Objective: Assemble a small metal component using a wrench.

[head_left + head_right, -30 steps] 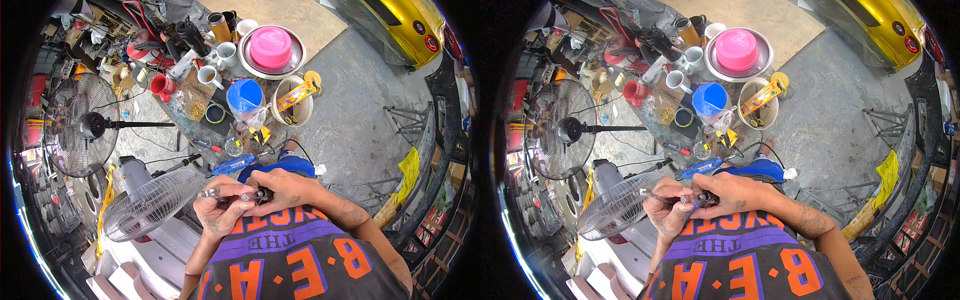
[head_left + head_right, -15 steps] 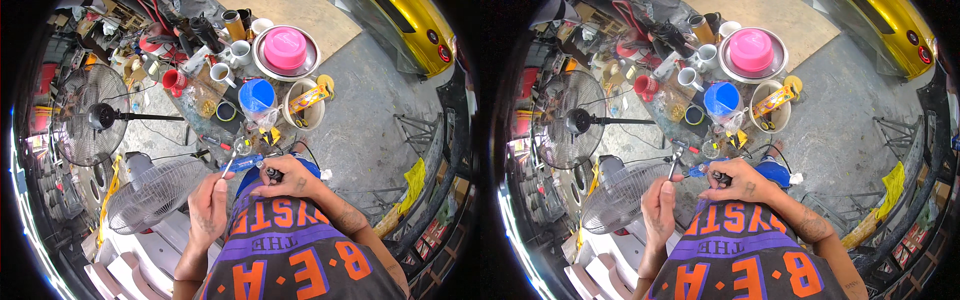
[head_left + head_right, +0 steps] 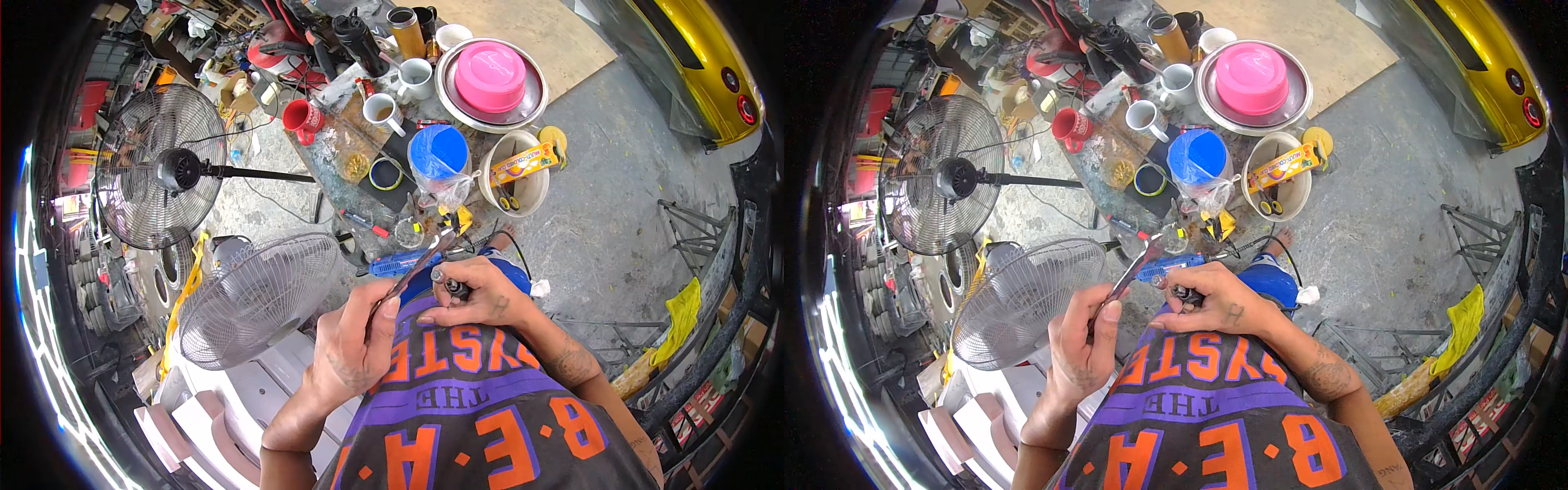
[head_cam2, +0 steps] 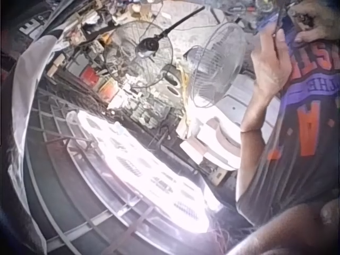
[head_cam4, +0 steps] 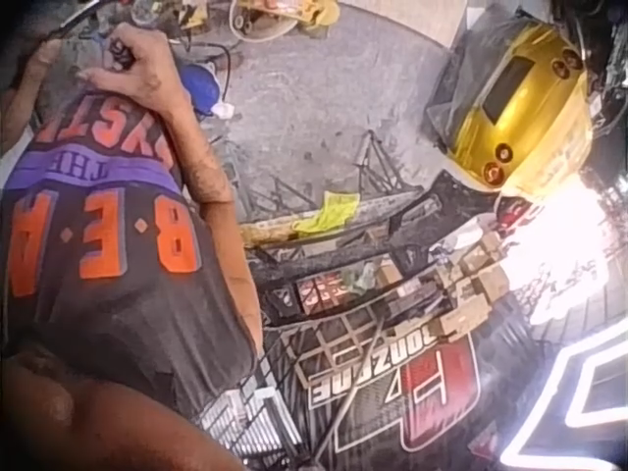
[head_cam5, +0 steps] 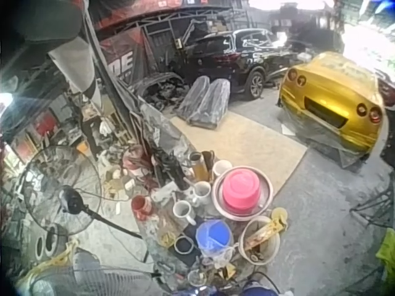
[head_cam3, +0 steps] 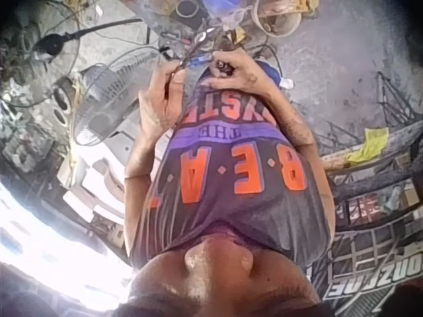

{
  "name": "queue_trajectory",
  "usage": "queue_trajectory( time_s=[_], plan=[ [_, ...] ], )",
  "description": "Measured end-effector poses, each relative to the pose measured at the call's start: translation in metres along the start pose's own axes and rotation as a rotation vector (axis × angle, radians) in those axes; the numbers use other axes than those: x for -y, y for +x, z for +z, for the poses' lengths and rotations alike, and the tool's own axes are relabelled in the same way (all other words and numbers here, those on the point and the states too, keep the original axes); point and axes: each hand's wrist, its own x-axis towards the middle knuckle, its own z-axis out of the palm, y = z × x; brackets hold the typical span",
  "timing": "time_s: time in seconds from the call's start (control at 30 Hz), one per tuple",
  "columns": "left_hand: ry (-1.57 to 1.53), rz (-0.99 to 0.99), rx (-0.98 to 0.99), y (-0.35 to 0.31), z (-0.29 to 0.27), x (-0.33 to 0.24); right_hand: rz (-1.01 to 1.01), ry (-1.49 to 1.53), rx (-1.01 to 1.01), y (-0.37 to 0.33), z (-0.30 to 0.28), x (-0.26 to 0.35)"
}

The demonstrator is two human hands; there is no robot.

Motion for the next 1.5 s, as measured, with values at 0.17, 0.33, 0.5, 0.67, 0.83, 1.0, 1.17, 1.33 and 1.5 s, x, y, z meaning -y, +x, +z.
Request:
queue_trajectory(
  time_s=[0.17,0.33,0.5,0.67,0.83,1.0,1.17,1.33,1.5],
  plan=[
    [0.058,0.175,-0.039,-0.015,-0.013,0.005,0.015,-0.021,0.015,-0.001,-0.003,0.005],
    [0.034,0.162,0.085,-0.013,-0.009,-0.002,-0.071,-0.015,0.015,-0.002,-0.006,0.004],
    [-0.395,0.123,-0.276,-0.050,-0.011,0.000,-0.076,-0.030,0.025,-0.003,-0.004,0.006],
    [0.135,0.119,0.243,-0.013,-0.002,0.000,-0.068,0.009,0.025,-0.005,-0.001,0.002],
    [-0.249,0.270,-0.202,-0.040,-0.008,0.003,-0.081,-0.002,0.041,-0.005,-0.004,0.003],
    [-0.003,0.152,0.112,-0.019,0.019,0.017,-0.065,0.037,0.039,-0.007,0.002,0.005],
    [-0.406,0.113,-0.179,-0.054,-0.013,0.003,-0.077,0.007,0.039,-0.008,0.000,0.004],
    [0.130,0.220,0.262,-0.021,0.001,0.013,-0.083,0.029,0.050,-0.007,0.002,0.005],
    [-0.044,0.295,-0.178,-0.057,-0.005,0.018,-0.044,0.014,0.064,-0.009,0.000,0.007]
  ],
)
